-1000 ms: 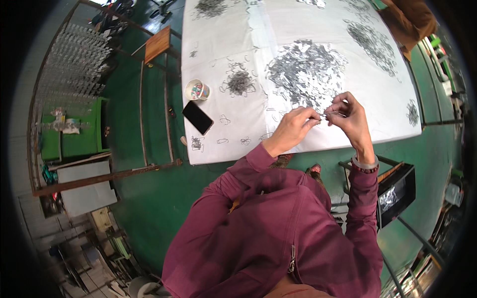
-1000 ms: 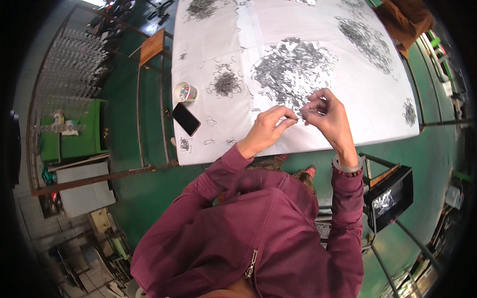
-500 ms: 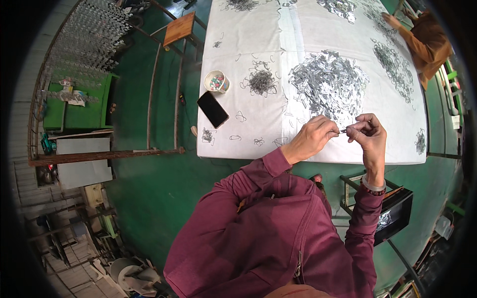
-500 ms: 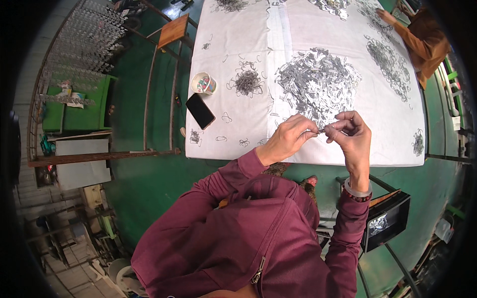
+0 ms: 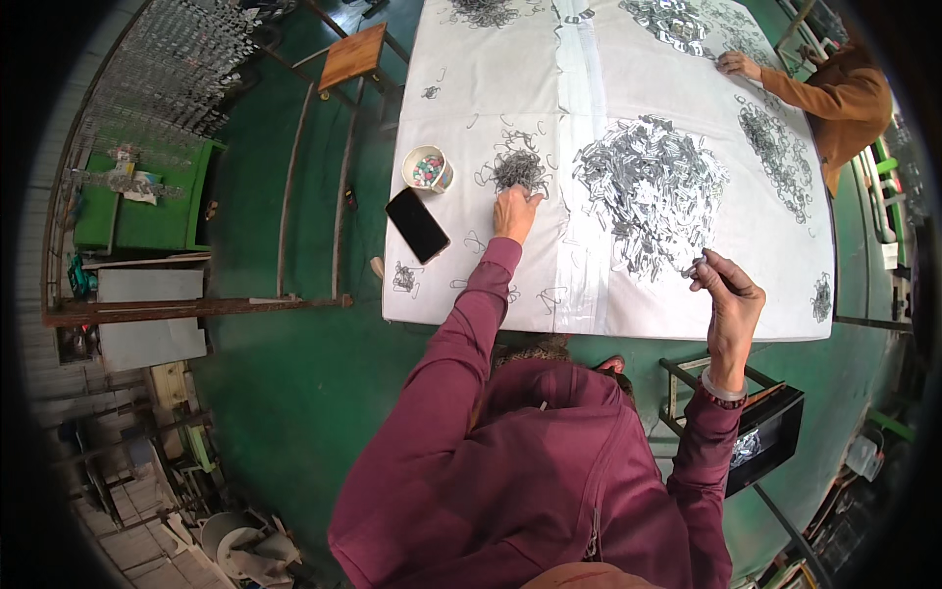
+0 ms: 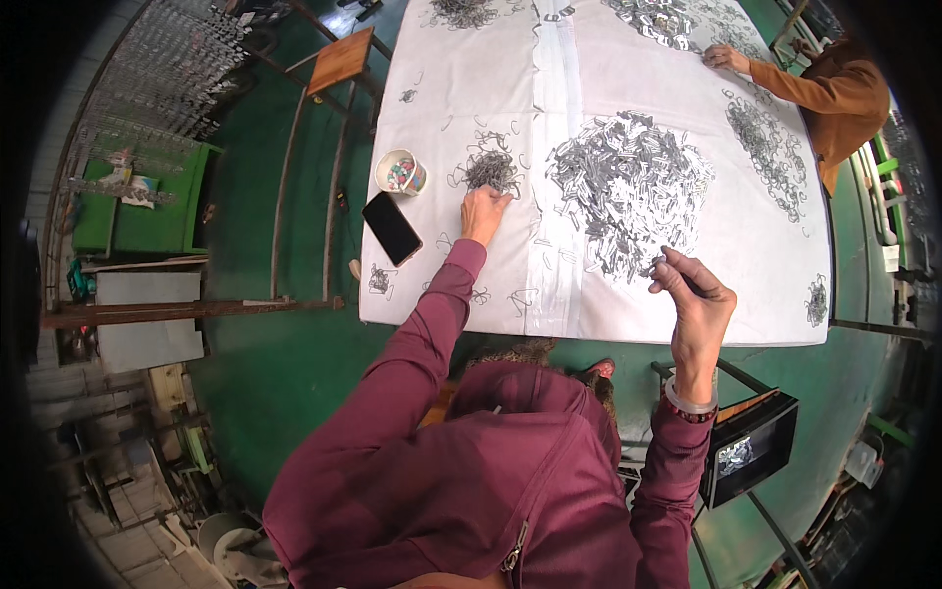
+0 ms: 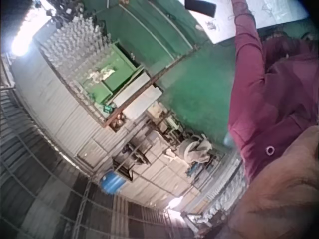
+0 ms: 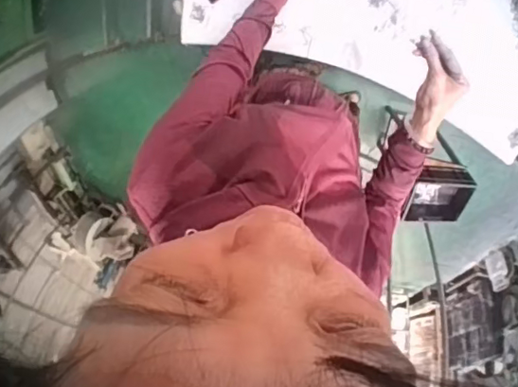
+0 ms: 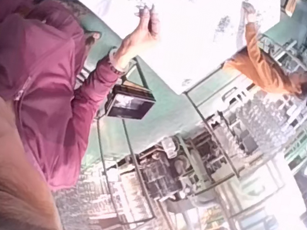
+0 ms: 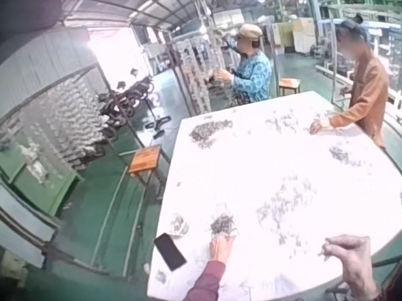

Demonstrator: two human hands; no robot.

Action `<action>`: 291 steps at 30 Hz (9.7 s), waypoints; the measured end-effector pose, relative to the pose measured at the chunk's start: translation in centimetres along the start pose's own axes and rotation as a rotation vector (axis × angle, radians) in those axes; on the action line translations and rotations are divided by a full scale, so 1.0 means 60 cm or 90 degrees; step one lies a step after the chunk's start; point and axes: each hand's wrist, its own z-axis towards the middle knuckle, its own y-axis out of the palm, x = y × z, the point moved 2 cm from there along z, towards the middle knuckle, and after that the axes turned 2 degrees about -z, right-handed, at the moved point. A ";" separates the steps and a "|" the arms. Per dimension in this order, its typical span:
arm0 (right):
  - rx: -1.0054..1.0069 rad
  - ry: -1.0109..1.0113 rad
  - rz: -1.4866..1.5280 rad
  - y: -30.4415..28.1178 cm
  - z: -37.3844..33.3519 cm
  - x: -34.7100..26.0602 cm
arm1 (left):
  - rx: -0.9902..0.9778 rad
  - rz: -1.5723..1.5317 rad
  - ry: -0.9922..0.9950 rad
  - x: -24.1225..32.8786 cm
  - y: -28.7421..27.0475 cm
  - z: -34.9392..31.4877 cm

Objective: The person stands at a table and repeatedly picks up small silver metallic pieces, links them together by hand, and places the assembled pieces onto a large white sheet. The person occasionally moves to a nearby hanging rack to retrieve more pieces and returns to continue assembling them on the table.

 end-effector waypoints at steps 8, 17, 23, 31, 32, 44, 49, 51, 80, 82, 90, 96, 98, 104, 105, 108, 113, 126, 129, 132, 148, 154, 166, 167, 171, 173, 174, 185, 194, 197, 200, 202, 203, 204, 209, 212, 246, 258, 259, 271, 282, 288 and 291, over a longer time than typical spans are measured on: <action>0.017 0.005 -0.003 -0.001 -0.010 -0.012 | 0.005 -0.050 0.095 0.037 -0.012 -0.004; -0.002 -0.013 0.013 0.027 -0.015 -0.002 | -0.400 -0.566 0.213 0.372 -0.152 -0.150; -0.026 -0.086 -0.011 0.034 -0.025 -0.003 | -0.307 -0.531 0.264 0.383 -0.137 -0.172; 0.039 0.003 -0.097 -0.045 0.022 0.136 | -0.291 -0.662 0.180 0.384 -0.135 -0.194; 0.020 0.040 -0.262 -0.057 0.035 0.184 | -0.297 -0.663 0.174 0.382 -0.134 -0.195; -0.051 -0.166 -0.602 -0.038 0.051 0.338 | -0.268 -0.556 0.221 0.344 -0.151 -0.188; -0.026 0.003 -0.049 0.004 0.037 0.080 | -0.279 -0.518 0.290 0.344 -0.136 -0.187; -0.057 -0.021 0.005 0.013 0.021 0.011 | -0.261 -0.484 0.326 0.352 -0.134 -0.187; 0.057 -0.083 0.101 0.006 -0.003 -0.039 | -0.009 0.216 0.133 -0.055 -0.054 0.018; 0.058 -0.094 0.091 -0.008 -0.011 -0.044 | 0.069 0.201 0.123 -0.034 -0.061 0.025; 0.039 -0.105 0.098 -0.056 -0.038 -0.060 | 0.135 0.130 0.055 -0.040 -0.055 0.060; 0.021 -0.117 0.100 -0.093 -0.054 -0.066 | -0.013 -0.450 -0.025 0.177 -0.101 -0.010; 0.015 -0.112 0.076 -0.100 -0.058 -0.060 | -0.161 -0.604 0.049 0.301 -0.117 -0.085; -0.021 -0.122 0.067 -0.099 -0.083 -0.062 | -0.320 -0.634 0.270 0.508 -0.139 -0.280; -0.019 -0.130 0.064 -0.102 -0.086 -0.062 | -0.284 -0.602 0.296 0.513 -0.136 -0.287; -0.014 -0.150 0.070 -0.111 -0.092 -0.060 | -0.161 -0.502 0.374 0.522 -0.131 -0.307; -0.025 -0.199 0.083 -0.122 -0.101 -0.050 | -0.094 -0.436 0.377 0.522 -0.120 -0.337; -0.086 -0.221 -0.297 -0.156 0.080 0.191 | -0.284 -0.613 0.216 0.520 -0.143 -0.373; -0.132 -0.295 -0.592 -0.120 0.090 0.294 | -0.333 -0.574 0.243 0.491 -0.156 -0.371; -0.172 -0.319 -0.648 -0.097 0.072 0.345 | -0.344 -0.586 0.284 0.469 -0.172 -0.365; -0.360 -0.276 -0.641 -0.128 0.127 0.413 | -0.325 -0.549 0.306 0.449 -0.192 -0.370; -0.280 -0.317 -0.543 -0.158 0.108 0.377 | -0.346 -0.541 0.288 0.448 -0.175 -0.382; -0.073 -0.147 -0.011 -0.129 -0.084 -0.064 | -0.318 -0.498 0.366 0.487 -0.139 -0.330; -0.050 -0.161 -0.042 -0.126 -0.094 -0.075 | -0.316 -0.498 0.352 0.490 -0.143 -0.330; 0.043 -0.201 -0.042 -0.122 -0.105 -0.087 | -0.284 -0.497 0.432 0.497 -0.115 -0.307; 0.100 -0.227 0.023 -0.124 -0.104 -0.066 | -0.274 -0.491 0.450 0.497 -0.111 -0.305; 0.130 -0.221 0.037 -0.121 -0.107 -0.061 | -0.279 -0.491 0.453 0.493 -0.103 -0.304; 0.285 -0.172 0.194 -0.152 -0.194 -0.003 | -0.121 0.015 0.301 0.154 -0.054 -0.061; 0.335 -0.195 0.117 -0.149 -0.289 0.042 | -0.132 0.243 0.482 -0.022 -0.004 0.025; 0.364 -0.167 0.083 -0.134 -0.298 0.073 | -0.081 0.145 0.449 0.018 -0.021 0.005; 0.350 -0.166 0.085 -0.109 -0.309 0.115 | -0.062 -0.083 0.311 0.054 -0.042 -0.039; 0.356 -0.125 0.066 -0.081 -0.316 0.131 | -0.239 -0.393 0.179 0.107 -0.046 -0.115; 0.350 -0.105 0.061 -0.070 -0.321 0.143 | -0.332 -0.541 0.099 0.134 -0.051 -0.165; 0.332 -0.091 0.062 -0.057 -0.324 0.154 | -0.441 -0.613 0.092 0.163 -0.062 -0.217; 0.265 -0.097 0.094 -0.004 -0.331 0.205 | -0.719 -0.782 0.058 0.239 -0.096 -0.409; 0.272 -0.123 0.059 0.020 -0.340 0.214 | -0.614 -0.616 0.275 0.228 -0.093 -0.428; 0.062 -0.144 -0.097 -0.022 -0.248 0.211 | -0.426 -0.539 0.352 0.196 -0.050 -0.415; 0.179 -0.107 0.061 0.004 -0.263 0.241 | -0.295 -0.422 0.443 0.162 -0.045 -0.377; 0.179 -0.091 0.071 0.005 -0.263 0.243 | -0.269 -0.400 0.429 0.146 -0.035 -0.334; 0.129 -0.079 0.131 0.007 -0.260 0.237 | -0.124 0.340 0.751 -0.009 0.033 0.089; 0.129 -0.088 0.096 0.003 -0.286 0.223 | 0.076 0.407 0.563 0.046 -0.073 0.064; 0.160 -0.060 0.040 -0.001 -0.293 0.239 | -0.349 -0.345 0.243 0.134 -0.075 -0.148; 0.154 -0.064 0.118 0.010 -0.291 0.265 | -0.597 -0.546 0.200 0.178 -0.088 -0.314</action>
